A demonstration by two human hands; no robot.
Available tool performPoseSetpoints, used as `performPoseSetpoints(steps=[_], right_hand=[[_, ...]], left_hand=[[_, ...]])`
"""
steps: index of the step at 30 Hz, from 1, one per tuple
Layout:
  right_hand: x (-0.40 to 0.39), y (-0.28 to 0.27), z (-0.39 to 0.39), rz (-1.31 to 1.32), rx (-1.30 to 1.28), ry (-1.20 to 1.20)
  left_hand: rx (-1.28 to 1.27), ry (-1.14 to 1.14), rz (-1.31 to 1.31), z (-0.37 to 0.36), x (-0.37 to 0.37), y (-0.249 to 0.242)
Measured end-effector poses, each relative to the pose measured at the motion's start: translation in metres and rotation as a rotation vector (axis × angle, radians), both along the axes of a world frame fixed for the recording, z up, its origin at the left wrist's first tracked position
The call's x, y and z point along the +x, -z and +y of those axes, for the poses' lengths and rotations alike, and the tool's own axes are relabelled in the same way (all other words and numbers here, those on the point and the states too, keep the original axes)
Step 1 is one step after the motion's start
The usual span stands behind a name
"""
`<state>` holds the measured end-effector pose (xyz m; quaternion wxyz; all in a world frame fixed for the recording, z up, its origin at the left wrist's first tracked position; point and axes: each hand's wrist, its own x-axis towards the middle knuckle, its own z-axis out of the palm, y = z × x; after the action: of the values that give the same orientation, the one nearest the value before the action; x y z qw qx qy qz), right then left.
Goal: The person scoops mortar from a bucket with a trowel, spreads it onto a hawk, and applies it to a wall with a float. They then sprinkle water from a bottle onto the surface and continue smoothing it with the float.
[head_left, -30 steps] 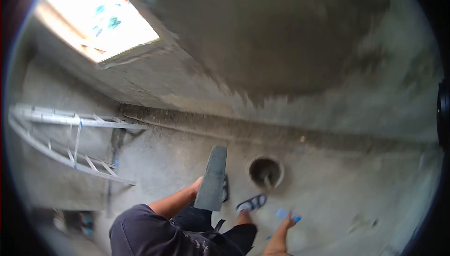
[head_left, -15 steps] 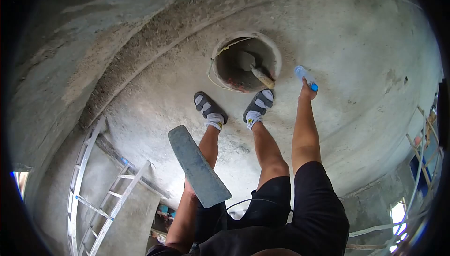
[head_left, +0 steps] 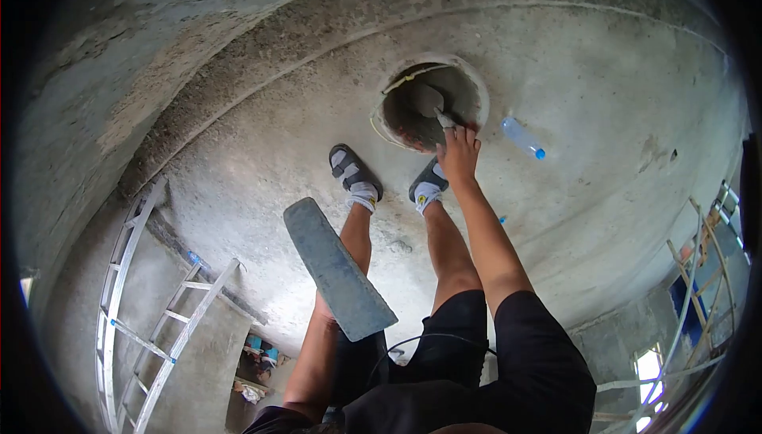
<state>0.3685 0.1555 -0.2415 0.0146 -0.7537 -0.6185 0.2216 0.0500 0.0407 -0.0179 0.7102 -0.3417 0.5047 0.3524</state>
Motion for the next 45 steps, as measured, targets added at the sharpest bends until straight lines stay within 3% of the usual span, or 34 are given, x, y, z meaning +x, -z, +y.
performPoseSetpoints(steps=[2, 4, 7, 11, 13, 17, 19, 23, 25, 28, 30, 32, 34, 36, 38, 40, 41, 43, 45], right_hand=[[0.007, 0.031, 0.011, -0.117, -0.03, -0.114], [0.013, 0.055, 0.026, -0.201, -0.295, -0.139], [0.029, 0.102, 0.021, -0.251, -0.334, -0.263], [0.025, 0.042, 0.056, -0.193, -0.365, -0.213], [0.024, 0.023, 0.065, 0.096, -0.44, -0.054], [0.027, 0.032, 0.052, 0.363, -0.363, 0.143], [0.016, 0.065, 0.04, 0.411, -0.332, 0.447], [-0.008, 0.054, 0.044, 0.291, -0.269, 0.355], [-0.019, 0.052, 0.036, 0.29, -0.283, 0.366], [-0.028, 0.053, 0.023, 0.349, -0.279, 0.346], [-0.032, 0.056, 0.014, 0.557, -0.304, 0.447], [-0.026, 0.051, 0.011, 0.515, -0.264, 0.394], [-0.01, 0.032, 0.014, 0.869, -0.635, 0.774], [0.005, 0.004, 0.01, 0.971, -0.645, 0.855], [0.028, 0.0, -0.006, 1.346, -0.718, 1.006], [0.046, -0.01, -0.028, 1.467, -0.77, 1.068], [0.053, -0.018, -0.037, 1.579, -0.82, 1.141], [0.065, -0.04, -0.058, 1.606, -0.802, 1.196], [0.074, -0.066, -0.077, 1.626, -0.78, 1.257]], left_hand=[[-0.016, -0.052, -0.013, -0.001, -0.001, 0.002], [0.001, 0.03, 0.036, -0.006, -0.009, 0.003], [-0.018, -0.008, -0.034, -0.028, -0.032, 0.017], [0.043, -0.025, -0.142, -0.033, -0.049, 0.025], [0.085, -0.045, -0.086, -0.018, -0.046, 0.013], [0.126, -0.076, -0.114, -0.02, -0.044, 0.014], [0.081, -0.047, -0.098, -0.032, -0.044, 0.021], [-0.012, 0.057, 0.016, -0.058, -0.047, 0.035], [0.025, -0.033, -0.087, -0.061, -0.045, 0.035], [0.083, 0.009, -0.127, -0.055, -0.039, 0.032], [0.048, 0.02, -0.119, -0.055, -0.041, 0.034], [0.01, 0.03, -0.103, -0.046, -0.04, 0.029], [-0.028, 0.229, 0.016, -0.034, -0.036, 0.023], [-0.016, 0.27, 0.006, -0.02, -0.028, 0.019], [0.002, 0.308, 0.001, 0.0, -0.017, 0.02], [-0.082, 0.556, 0.054, 0.028, -0.002, 0.024], [-0.074, 0.555, 0.058, 0.047, 0.009, 0.027], [-0.008, 0.738, 0.149, 0.081, 0.032, 0.035], [0.178, 0.703, 0.145, 0.094, 0.046, 0.064]])
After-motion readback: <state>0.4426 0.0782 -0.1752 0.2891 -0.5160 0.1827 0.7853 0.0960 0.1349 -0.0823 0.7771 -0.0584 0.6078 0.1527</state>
